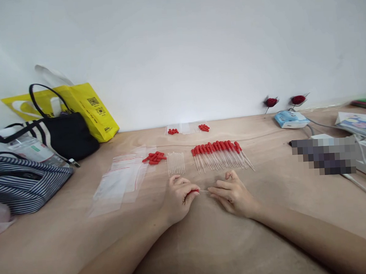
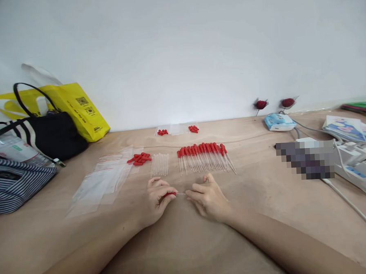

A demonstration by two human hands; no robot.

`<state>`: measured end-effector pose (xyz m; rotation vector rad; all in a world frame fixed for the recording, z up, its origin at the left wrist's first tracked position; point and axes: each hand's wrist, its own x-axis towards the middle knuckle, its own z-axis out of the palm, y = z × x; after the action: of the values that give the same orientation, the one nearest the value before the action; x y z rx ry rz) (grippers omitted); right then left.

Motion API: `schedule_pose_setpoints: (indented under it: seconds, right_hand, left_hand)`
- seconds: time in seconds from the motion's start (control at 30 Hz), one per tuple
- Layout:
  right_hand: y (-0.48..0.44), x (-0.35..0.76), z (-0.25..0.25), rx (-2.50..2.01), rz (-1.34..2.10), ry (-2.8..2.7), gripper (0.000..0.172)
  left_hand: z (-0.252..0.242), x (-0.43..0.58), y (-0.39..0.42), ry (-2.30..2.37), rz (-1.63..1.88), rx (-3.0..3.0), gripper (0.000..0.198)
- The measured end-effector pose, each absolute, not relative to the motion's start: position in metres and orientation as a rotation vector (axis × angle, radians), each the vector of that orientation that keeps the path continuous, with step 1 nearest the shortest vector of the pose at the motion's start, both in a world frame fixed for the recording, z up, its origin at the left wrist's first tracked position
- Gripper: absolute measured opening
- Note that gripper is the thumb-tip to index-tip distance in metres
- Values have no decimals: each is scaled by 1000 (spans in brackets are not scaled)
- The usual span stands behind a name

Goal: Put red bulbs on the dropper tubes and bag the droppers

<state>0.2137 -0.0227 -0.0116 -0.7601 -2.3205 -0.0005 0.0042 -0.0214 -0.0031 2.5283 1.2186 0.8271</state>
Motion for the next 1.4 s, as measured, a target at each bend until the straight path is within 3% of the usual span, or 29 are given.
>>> schedule_pose_setpoints:
  seconds: [1.03,1.4]
  right_hand:
    - [-21,205,-16,-866,181,-2282,27]
    - [-19,208,-4,-892,179,-2428,22]
  left_hand:
    - [-4,8,-20,1045,1077,2625,9]
    - [5,-2,-13,1174,884,2660,12]
